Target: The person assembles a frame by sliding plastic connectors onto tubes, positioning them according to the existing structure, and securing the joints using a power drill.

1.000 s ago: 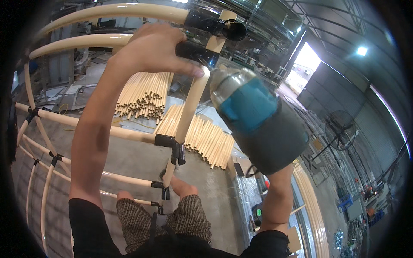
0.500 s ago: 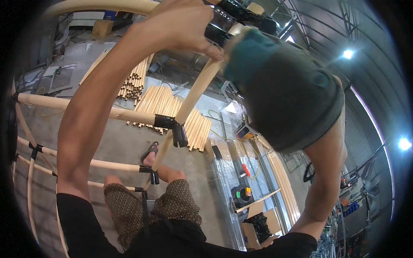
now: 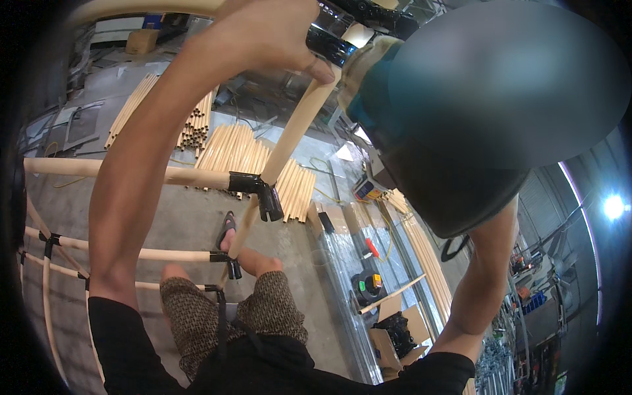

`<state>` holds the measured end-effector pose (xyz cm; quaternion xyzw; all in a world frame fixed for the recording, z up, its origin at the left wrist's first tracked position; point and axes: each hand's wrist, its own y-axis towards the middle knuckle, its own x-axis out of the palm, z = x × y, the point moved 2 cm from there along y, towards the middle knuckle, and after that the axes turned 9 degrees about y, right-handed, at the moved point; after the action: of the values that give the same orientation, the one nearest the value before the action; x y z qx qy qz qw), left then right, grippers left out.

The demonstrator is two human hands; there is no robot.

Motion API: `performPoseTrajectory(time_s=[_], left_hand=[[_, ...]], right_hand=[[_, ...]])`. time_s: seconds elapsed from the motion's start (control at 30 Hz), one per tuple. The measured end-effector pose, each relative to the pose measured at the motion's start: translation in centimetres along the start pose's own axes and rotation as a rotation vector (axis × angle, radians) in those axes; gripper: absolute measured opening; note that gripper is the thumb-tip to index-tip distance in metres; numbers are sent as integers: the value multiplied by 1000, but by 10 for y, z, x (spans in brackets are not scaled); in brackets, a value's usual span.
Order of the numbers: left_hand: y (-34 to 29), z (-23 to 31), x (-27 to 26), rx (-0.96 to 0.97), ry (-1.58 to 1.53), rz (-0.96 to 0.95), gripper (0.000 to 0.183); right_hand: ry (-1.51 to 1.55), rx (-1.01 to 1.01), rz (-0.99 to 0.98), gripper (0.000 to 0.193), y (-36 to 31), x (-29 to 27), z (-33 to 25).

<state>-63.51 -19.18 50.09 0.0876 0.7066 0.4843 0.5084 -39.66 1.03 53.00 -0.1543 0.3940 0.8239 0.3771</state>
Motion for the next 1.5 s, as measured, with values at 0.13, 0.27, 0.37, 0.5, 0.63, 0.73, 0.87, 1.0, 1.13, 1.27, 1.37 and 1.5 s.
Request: performPoseTrajectory(time_s=[0.13,0.27,0.37,0.5,0.63,0.73,0.87,1.0,1.13,1.27,1.37,1.5], left_hand=[[5,5,-5,-33,62,-173,60],[2,5,-9,-19,15,-177,59],[-1,0,-10,12,20,-111,58],[-3,2,-8,6,-22,-73,57],[-1,4,-11,-11,-28,-145,57],[-2,3,-7,13,-10,-77,57],[-7,5,-5,54,8,49,57],[-4,-4,-5,39,41,16,58],[-1,3,2,68,58,-1,57],[-8,1,4,73,120,88,51],[2,7,9,58,26,54,45],[2,2,8,63,67,-33,37]], right_hand=[[21,-8,8,31,0,9,0],[21,-10,-3,30,0,6,-2],[48,-17,22,30,2,18,-2],[34,-24,-2,30,3,10,-2],[41,-30,7,29,3,13,-1],[40,-30,3,29,3,13,-1],[37,-21,-3,29,0,12,-2],[57,-24,15,29,3,25,-9],[62,49,10,28,-4,25,-17],[61,17,41,29,4,28,-21],[173,238,-96,53,23,-16,-45],[286,-12,185,54,29,9,-35]])
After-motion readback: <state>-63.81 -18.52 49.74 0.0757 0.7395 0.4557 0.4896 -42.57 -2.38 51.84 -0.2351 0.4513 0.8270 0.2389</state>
